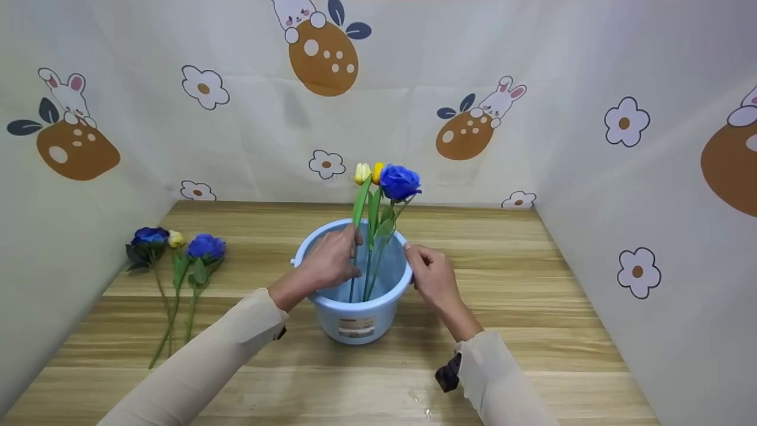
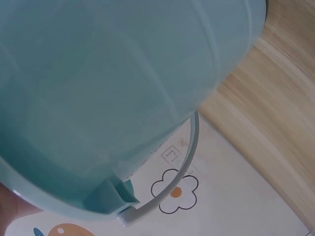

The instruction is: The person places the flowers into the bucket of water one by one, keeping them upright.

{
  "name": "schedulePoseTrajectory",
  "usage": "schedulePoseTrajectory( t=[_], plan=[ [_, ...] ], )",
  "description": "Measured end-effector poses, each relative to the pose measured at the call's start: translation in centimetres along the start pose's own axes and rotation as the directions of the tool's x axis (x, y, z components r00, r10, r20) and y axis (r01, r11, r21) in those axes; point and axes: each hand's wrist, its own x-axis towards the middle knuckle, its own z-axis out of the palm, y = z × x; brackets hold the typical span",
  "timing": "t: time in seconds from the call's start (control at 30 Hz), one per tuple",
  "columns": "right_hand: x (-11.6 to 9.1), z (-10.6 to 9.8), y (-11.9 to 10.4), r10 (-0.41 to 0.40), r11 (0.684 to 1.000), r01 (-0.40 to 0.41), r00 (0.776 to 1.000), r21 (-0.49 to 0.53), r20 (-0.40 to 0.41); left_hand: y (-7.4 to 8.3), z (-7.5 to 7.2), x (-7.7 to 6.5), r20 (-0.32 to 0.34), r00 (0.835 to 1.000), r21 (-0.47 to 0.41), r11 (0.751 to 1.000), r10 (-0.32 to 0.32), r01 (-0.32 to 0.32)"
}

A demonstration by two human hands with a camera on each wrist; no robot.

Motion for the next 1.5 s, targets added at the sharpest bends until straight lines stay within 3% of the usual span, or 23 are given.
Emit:
schedulePoseTrajectory(
  t=[0.27,0.63,0.83,1.0,1.2,1.5],
  plan=[
    [-0.1,0.2,0.0,-0.002,1.0,0.002,1.0,0.024,0.0,-0.3,0.3,0.0,-0.064,0.993,0.131,0.987,0.104,-0.095],
    [0.0,0.4,-0.1,-0.003,1.0,0.003,1.0,0.021,0.001,-0.5,0.1,0.1,-0.019,0.999,0.098,0.994,0.048,-0.046],
    [0.0,0.5,0.1,-0.014,1.0,0.013,1.0,0.022,0.012,-0.5,-0.6,-0.4,-0.039,0.998,0.105,0.994,0.047,-0.043],
    [0.0,0.5,0.0,-0.02,0.999,0.02,1.0,0.031,0.01,-0.6,-2.1,-0.8,-0.069,0.997,0.085,0.996,0.044,-0.038],
    [0.0,0.5,0.1,-0.01,1.0,0.01,1.0,0.016,0.009,-1.5,-4.4,-1.8,-0.11,0.994,0.044,0.999,-0.028,0.033],
    [0.0,0.0,0.1,0.006,1.0,-0.006,1.0,0.008,0.002,-4.5,-8.3,-3.8,-0.252,0.966,-0.043,0.998,-0.065,0.056]
  ],
)
